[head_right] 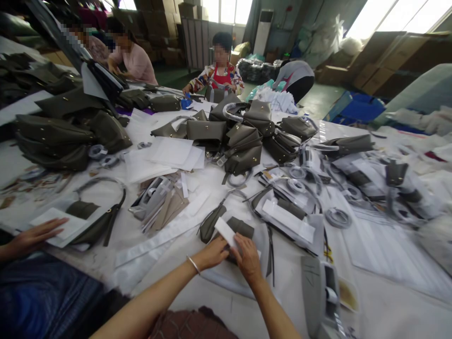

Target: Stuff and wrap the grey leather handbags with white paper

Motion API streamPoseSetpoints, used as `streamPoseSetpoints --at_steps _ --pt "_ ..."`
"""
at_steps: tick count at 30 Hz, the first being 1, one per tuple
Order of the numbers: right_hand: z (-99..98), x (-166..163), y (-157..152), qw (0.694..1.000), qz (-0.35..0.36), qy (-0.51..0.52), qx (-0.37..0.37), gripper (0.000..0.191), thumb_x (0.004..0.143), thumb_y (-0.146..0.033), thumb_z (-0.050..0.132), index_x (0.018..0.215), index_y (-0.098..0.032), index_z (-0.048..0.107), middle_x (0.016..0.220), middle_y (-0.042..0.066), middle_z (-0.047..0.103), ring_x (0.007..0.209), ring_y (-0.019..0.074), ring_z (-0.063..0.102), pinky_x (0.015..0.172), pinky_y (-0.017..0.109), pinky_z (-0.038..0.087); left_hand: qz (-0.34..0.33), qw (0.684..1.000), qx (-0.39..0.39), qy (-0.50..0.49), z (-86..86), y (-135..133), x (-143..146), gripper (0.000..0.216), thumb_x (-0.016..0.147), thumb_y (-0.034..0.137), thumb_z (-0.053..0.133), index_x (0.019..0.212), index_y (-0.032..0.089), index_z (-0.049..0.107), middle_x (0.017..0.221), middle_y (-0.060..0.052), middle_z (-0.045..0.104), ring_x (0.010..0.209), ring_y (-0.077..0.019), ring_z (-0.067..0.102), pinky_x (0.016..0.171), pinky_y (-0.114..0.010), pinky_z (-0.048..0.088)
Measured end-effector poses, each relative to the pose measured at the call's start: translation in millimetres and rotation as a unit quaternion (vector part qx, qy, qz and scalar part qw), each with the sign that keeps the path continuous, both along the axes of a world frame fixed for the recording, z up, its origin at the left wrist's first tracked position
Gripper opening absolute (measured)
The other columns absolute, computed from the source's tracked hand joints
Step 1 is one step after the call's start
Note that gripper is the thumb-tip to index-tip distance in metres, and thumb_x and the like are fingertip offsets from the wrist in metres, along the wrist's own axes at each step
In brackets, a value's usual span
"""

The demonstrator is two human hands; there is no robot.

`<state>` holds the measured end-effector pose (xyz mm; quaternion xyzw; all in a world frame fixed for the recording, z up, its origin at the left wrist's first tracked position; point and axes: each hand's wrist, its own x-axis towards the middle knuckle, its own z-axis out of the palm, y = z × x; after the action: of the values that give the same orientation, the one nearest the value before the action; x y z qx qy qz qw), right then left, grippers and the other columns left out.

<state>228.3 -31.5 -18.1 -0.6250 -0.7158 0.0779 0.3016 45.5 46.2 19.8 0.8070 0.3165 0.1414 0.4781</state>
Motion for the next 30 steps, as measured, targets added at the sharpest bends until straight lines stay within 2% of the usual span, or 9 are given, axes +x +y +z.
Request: streamPoseSetpoints --at_steps 4,8,13,16,20,22,24,27,30 --pt "-4.2 1 -4 1.0 -0.01 0.007 -0.004 0.04 0.094 -0.037 0.056 0.132 -0.025 0.056 0.129 0.009 0.064 0.116 0.0274 0.062 0.096 0.049 0.054 0.136 0.983 -0.123 -0.028 0.9 26 4 0.06 0.08 0.011 0.052 0.139 0.016 0.044 0.126 -0.012 0.061 0.115 -0.0247 0.058 0.106 -0.042 0.045" --pt "-6.0 2 -7 1.0 -0.021 0.018 -0.004 0.044 0.094 -0.035 0.056 0.136 -0.024 0.053 0.128 0.01 0.064 0.117 0.0269 0.061 0.098 0.048 0.053 0.237 0.902 -0.346 -0.1 -1.3 34 0 0.087 0.085 0.021 0.056 0.154 0.029 0.002 0.131 -0.01 0.058 0.098 -0.0199 0.065 0.088 -0.039 0.057" --pt "-4.6 2 -5 1.0 -0.031 0.004 0.005 0.042 0.094 -0.036 0.055 0.134 -0.022 0.054 0.125 0.011 0.064 0.115 0.0244 0.06 0.097 0.043 0.053 0.252 0.827 -0.457 -0.208 5.8 32 -9 0.083 0.086 0.03 0.061 0.152 0.032 0.012 0.127 -0.009 0.058 0.092 -0.0193 0.065 0.082 -0.04 0.059" --pt "0.0 2 -3 0.998 -0.005 -0.055 0.025 0.041 0.094 -0.039 0.056 0.131 -0.022 0.057 0.127 0.012 0.064 0.112 0.0247 0.061 0.094 0.043 0.053 0.264 0.808 -0.474 -0.231 6.2 32 -12 0.079 0.085 0.037 0.063 0.151 0.032 0.019 0.113 -0.007 0.063 0.086 -0.0193 0.064 0.077 -0.04 0.059" --pt "9.7 2 2 0.985 0.036 -0.167 0.011 0.037 0.094 -0.039 0.056 0.127 -0.022 0.061 0.128 0.011 0.064 0.11 0.0268 0.061 0.091 0.044 0.05 0.276 0.802 -0.47 -0.244 0.0 34 -14 0.066 0.094 0.058 0.045 0.15 0.03 0.025 0.107 -0.009 0.064 0.082 -0.0201 0.062 0.071 -0.041 0.058" --pt "11.8 4 4 0.978 0.062 -0.2 0.012 0.034 0.096 -0.035 0.053 0.125 -0.022 0.062 0.13 0.01 0.064 0.115 0.0272 0.059 0.096 0.045 0.047 0.271 0.821 -0.449 -0.223 -3.1 34 -13 0.064 0.096 0.055 0.042 0.151 0.028 0.023 0.109 -0.01 0.065 0.079 -0.0192 0.062 0.071 -0.039 0.056" --pt "9.6 5 4 0.972 0.092 -0.212 0.027 0.034 0.097 -0.028 0.05 0.129 -0.02 0.059 0.132 0.009 0.063 0.123 0.0259 0.056 0.105 0.046 0.043 0.273 0.866 -0.384 -0.165 -4.6 30 -10 0.063 0.096 0.04 0.046 0.151 0.025 0.021 0.109 -0.01 0.066 0.077 -0.0181 0.062 0.074 -0.037 0.055" --pt "-0.3 2 1 0.968 0.108 -0.222 0.048 0.041 0.097 -0.018 0.046 0.137 -0.016 0.051 0.136 0.01 0.06 0.133 0.0233 0.049 0.111 0.044 0.04 0.257 0.955 -0.144 -0.033 -2.2 20 1 0.058 0.092 0.017 0.043 0.148 0.02 0.031 0.116 -0.011 0.065 0.093 -0.0207 0.063 0.088 -0.039 0.052" --pt "-10.9 -5 -4 0.968 0.083 -0.231 0.046 0.045 0.095 -0.013 0.042 0.14 -0.014 0.048 0.139 0.012 0.058 0.134 0.0246 0.048 0.109 0.044 0.043 0.163 0.971 0.143 0.097 3.6 16 15 0.045 0.093 0.012 0.04 0.137 0.018 0.048 0.127 -0.014 0.059 0.115 -0.0262 0.056 0.098 -0.045 0.047"
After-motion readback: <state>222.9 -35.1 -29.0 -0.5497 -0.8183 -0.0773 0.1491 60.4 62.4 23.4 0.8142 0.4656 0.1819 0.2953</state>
